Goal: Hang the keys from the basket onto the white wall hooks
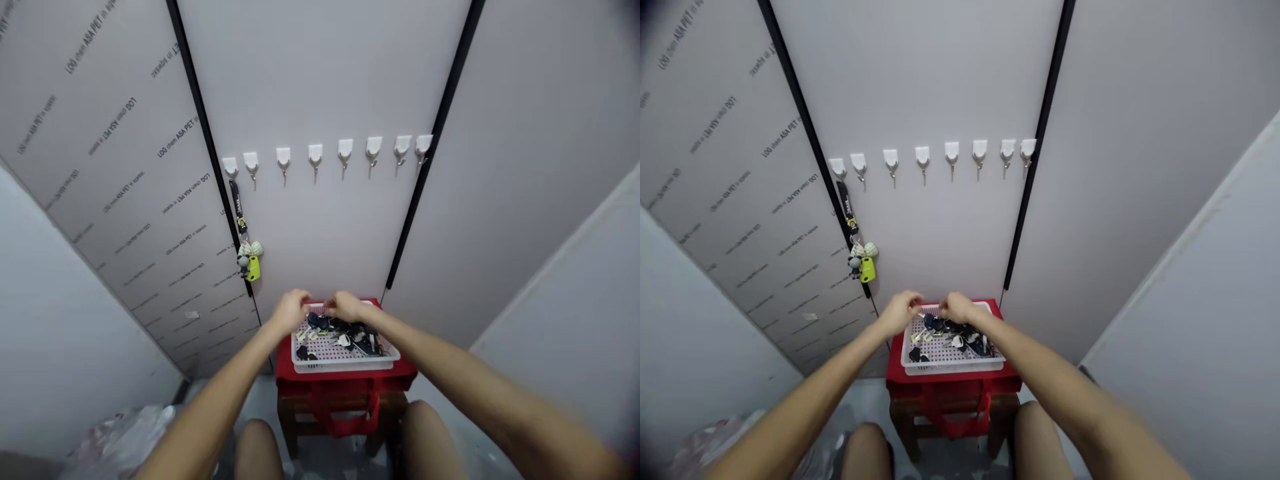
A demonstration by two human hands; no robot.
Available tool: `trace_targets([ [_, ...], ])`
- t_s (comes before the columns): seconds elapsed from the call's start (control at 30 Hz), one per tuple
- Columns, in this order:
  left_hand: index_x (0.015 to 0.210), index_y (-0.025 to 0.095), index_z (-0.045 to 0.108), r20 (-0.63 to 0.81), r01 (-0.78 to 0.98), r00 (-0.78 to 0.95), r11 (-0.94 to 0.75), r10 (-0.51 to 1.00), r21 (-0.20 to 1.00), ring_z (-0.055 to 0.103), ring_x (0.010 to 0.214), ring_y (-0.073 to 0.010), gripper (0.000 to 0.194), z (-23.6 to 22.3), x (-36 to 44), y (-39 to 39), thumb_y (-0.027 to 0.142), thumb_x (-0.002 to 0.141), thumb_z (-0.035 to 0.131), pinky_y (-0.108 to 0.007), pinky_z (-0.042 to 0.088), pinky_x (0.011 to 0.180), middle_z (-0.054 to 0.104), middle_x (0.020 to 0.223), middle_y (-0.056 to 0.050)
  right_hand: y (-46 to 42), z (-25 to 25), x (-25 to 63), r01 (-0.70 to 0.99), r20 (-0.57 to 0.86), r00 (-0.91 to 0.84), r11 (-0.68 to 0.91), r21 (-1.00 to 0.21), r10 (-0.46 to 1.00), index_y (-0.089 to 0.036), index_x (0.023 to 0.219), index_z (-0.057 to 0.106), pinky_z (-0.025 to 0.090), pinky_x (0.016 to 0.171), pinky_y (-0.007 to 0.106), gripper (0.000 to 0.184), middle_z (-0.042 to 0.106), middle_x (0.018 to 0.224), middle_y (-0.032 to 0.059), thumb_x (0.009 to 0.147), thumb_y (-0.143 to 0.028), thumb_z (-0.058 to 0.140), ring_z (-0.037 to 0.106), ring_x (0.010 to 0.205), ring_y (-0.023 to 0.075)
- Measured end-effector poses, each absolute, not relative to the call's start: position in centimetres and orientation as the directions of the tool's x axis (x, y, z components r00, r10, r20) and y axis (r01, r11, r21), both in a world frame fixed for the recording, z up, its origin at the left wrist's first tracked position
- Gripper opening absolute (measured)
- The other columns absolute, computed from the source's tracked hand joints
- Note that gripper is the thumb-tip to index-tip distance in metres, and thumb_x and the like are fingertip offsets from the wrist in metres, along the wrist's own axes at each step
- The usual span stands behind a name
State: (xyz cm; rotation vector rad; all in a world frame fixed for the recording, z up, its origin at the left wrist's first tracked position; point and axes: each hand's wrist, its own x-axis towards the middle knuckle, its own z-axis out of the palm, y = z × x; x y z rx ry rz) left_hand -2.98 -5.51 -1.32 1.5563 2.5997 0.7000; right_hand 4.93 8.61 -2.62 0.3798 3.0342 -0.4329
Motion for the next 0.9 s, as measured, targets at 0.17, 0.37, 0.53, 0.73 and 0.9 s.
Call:
trace_targets([
  [0.17, 0.098, 0.02, 0.043, 0.063, 0.895, -0.434, 0.421, 0.899, 0.149, 0.04, 0.093, -0.0162, 0.035, -5.7, -1.3, -4.1, 0.012, 0.065, 0.036, -0.028, 0.032, 0.077, 0.047, 0.101, -0.005, 7.9, -5.2, 5.8, 0.334, -0.062, -0.943, 0.925, -0.179, 0.328, -0.016, 0.074, 0.059, 0.03, 0.05, 0.021, 0.022, 0.06, 0.07, 0.0063, 0.054, -0.02, 0.048, 0.05, 0.061, 0.014],
  [0.37, 0.085, 0.017, 0.05, 0.035, 0.892, -0.452, 0.45, 0.892, 0.039, 0.043, 0.087, -0.0209, 0.025, -6.1, -0.6, -4.1, 0.017, 0.062, 0.039, -0.035, 0.031, 0.074, 0.052, 0.088, -0.008, 8.7, -5.0, 7.1, 0.234, -0.123, -0.972, 0.82, -0.523, 0.198, -0.014, 0.059, 0.054, 0.027, 0.042, 0.017, 0.009, 0.05, 0.049, -0.0024, 0.056, -0.017, 0.046, 0.041, 0.045, 0.0062],
  [0.53, 0.075, 0.018, 0.051, 0.002, 0.855, -0.466, 0.45, 0.885, 0.259, 0.047, 0.078, -0.0149, 0.018, -6.2, -1.2, -4.0, 0.017, 0.059, 0.043, -0.026, 0.035, 0.068, 0.054, 0.082, -0.003, 10.5, -3.4, 8.4, 0.272, -0.148, -0.946, 0.456, -0.847, 0.289, -0.014, 0.059, 0.044, 0.029, 0.04, 0.016, 0.01, 0.044, 0.044, -0.0054, 0.06, -0.024, 0.046, 0.04, 0.04, 0.0041],
  [0.73, 0.089, 0.015, 0.049, 0.009, 0.659, -0.53, 0.405, 0.848, 0.634, 0.049, 0.074, -0.0095, 0.035, -6.5, -1.7, -3.7, 0.004, 0.059, 0.034, -0.021, 0.036, 0.068, 0.056, 0.084, -0.003, 10.1, -1.7, 9.2, 0.239, -0.184, -0.939, 0.163, -0.957, 0.29, -0.014, 0.061, 0.042, 0.034, 0.044, 0.016, 0.017, 0.051, 0.052, -0.0036, 0.059, -0.029, 0.051, 0.049, 0.047, 0.0051],
  [0.9, 0.09, 0.014, 0.051, 0.141, 0.612, -0.398, 0.148, 0.906, 0.777, 0.046, 0.083, -0.0117, 0.04, -6.5, -0.1, -3.3, 0.003, 0.053, 0.04, -0.022, 0.033, 0.076, 0.054, 0.091, -0.002, 8.8, 0.0, 8.8, 0.144, -0.161, -0.959, -0.089, -0.986, 0.235, -0.016, 0.063, 0.039, 0.039, 0.049, 0.018, 0.021, 0.055, 0.058, -0.0023, 0.058, -0.031, 0.053, 0.053, 0.054, 0.0074],
])
